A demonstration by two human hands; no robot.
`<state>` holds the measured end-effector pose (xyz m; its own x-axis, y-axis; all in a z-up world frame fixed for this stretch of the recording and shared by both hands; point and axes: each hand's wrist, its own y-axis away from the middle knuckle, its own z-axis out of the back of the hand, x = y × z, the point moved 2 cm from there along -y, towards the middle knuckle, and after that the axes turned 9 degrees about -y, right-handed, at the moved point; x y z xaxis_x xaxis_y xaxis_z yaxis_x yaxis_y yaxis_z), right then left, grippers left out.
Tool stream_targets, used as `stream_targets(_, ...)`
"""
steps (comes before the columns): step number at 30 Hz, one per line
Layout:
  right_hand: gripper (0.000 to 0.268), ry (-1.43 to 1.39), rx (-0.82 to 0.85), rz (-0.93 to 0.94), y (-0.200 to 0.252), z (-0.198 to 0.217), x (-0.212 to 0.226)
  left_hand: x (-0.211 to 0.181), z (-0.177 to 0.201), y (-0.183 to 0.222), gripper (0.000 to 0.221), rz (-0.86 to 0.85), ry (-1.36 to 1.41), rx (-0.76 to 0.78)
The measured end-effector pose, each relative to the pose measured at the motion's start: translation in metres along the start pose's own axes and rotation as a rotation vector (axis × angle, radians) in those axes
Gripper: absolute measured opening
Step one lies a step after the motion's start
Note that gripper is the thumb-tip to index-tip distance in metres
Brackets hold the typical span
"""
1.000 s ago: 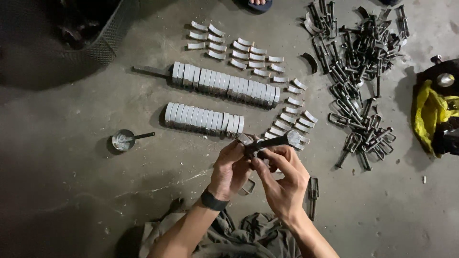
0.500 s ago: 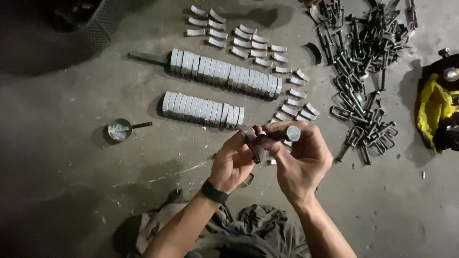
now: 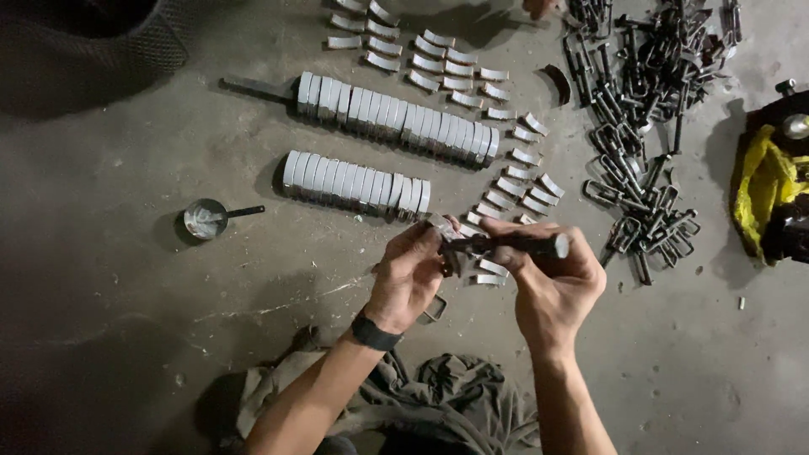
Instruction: Assembling bearing shells into engine caps and organizing them.
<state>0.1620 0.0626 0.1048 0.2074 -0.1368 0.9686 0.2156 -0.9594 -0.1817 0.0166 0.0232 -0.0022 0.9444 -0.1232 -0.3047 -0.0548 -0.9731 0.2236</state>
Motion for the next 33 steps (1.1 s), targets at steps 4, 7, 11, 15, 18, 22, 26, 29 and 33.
stream_targets(4,0.027,-0.027,-0.031,0.006,-0.005,-0.005,0.008,-0.002,-0.005,0.001,0.022,0.021,-0.123,-0.019)
stream_targets(7,0.027,-0.049,0.007,0.006,0.003,0.014,-0.004,0.000,0.001,-0.001,0.022,0.001,-0.149,-0.039)
stream_targets(11,0.026,-0.080,0.012,0.040,0.003,0.014,-0.006,0.002,0.005,-0.001,0.022,0.004,-0.178,-0.057)
stream_targets(15,0.019,-0.035,0.081,-0.005,0.008,0.021,-0.003,-0.005,0.005,0.001,0.020,0.063,-0.228,-0.083)
stream_targets(18,0.021,-0.022,-0.037,-0.021,0.004,0.016,0.008,-0.016,-0.006,0.000,0.020,-0.064,-0.312,0.029)
stream_targets(22,0.032,0.809,0.286,0.338,-0.017,0.018,0.041,-0.029,-0.002,0.000,0.021,-0.100,-0.466,0.047)
stream_targets(26,0.023,1.030,0.545,0.301,0.003,0.067,-0.005,-0.047,-0.007,-0.001,0.019,-0.320,-0.828,0.160)
stream_targets(29,0.033,0.990,0.425,-0.292,-0.001,0.061,-0.005,-0.054,-0.023,0.003,0.023,-0.444,-1.029,0.289)
stream_targets(33,0.036,1.073,0.563,0.253,-0.011,0.019,0.034,-0.054,-0.014,-0.001,0.022,-0.284,-0.946,0.178)
